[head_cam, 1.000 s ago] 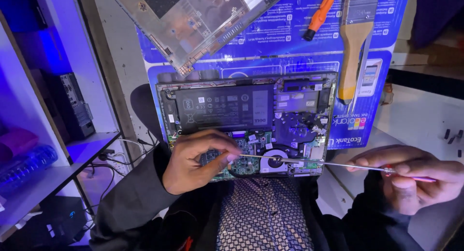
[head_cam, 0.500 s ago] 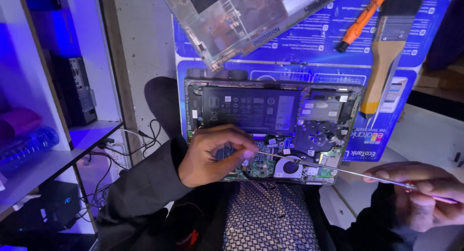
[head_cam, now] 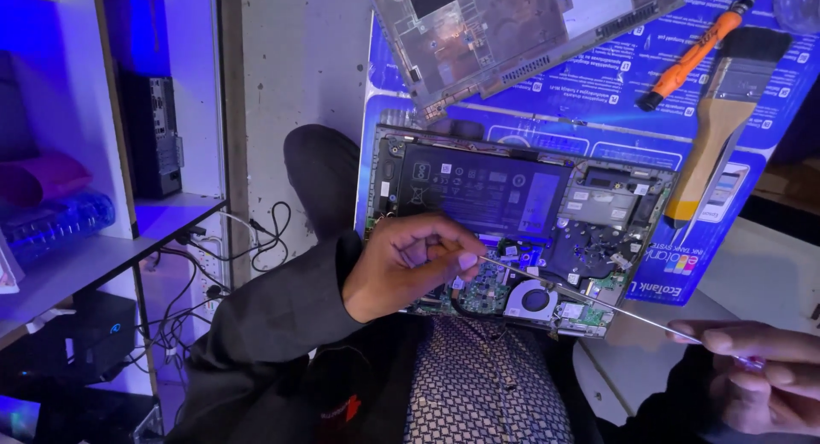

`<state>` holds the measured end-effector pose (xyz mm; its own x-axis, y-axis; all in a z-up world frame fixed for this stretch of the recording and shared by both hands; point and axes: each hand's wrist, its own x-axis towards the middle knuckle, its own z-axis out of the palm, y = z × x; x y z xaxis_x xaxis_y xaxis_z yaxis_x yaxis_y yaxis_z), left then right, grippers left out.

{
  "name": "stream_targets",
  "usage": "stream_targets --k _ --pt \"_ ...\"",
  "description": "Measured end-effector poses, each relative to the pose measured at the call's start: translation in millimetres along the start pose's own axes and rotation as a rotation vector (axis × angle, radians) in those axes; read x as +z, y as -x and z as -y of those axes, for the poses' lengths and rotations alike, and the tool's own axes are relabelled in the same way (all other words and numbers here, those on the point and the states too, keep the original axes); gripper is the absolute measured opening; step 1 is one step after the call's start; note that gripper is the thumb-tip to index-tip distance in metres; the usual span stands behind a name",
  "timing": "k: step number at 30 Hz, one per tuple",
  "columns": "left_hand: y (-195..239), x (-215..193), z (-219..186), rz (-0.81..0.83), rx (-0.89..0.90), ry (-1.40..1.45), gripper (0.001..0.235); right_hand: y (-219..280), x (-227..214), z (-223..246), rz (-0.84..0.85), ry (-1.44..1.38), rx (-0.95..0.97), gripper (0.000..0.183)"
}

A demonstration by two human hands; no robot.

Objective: The person places a laptop battery into the chassis and secures it with a screwdriver. They then proceed to tighten multiple screws around the motherboard and cooling fan area to reassemble the device.

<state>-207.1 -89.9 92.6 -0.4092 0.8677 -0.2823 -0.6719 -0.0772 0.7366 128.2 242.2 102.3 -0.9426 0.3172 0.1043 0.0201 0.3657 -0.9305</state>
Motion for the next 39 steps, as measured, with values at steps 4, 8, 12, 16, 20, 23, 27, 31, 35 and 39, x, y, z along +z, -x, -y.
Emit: stream_targets --k 4,8,12,16,20,23,27,31,35,39 --pt "-3 2 -7 0.064 0.058 -0.058 0.029 -11 26 14 -0.207 -0.038 -0.180 0.028" --pt "-9 10 -26 0.045 0.017 -0.067 0.057 -22 19 25 -0.219 -0.048 -0.189 0.033" --pt "-20 22 -48 0.007 0.185 -0.534 0.052 -29 4 32 -0.355 0.085 -0.144 0.033" --pt "-46 29 -44 0.111 0.571 -1.330 0.037 -50 -25 26 -0.200 0.161 -0.263 0.016" --pt "-69 29 -17 0.197 0.627 -1.669 0.051 -77 -5 56 -0.336 0.266 -0.081 0.023" --pt "-74 27 -8 0.233 0.593 -1.738 0.057 -102 10 74 -0.304 0.310 -0.005 0.036" --pt "-72 25 -5 0.244 0.600 -1.781 0.055 -127 22 88 -0.205 0.406 0.007 0.027" --pt "-70 27 -5 0.231 0.608 -1.815 0.054 -135 29 93 -0.188 0.396 -0.017 0.028" --pt "-69 26 -3 0.240 0.593 -1.801 0.053 -135 27 97 -0.138 0.457 0.027 0.044" --pt "-68 25 -1 0.244 0.601 -1.802 0.056 -132 28 94 -0.078 0.397 -0.072 0.043"
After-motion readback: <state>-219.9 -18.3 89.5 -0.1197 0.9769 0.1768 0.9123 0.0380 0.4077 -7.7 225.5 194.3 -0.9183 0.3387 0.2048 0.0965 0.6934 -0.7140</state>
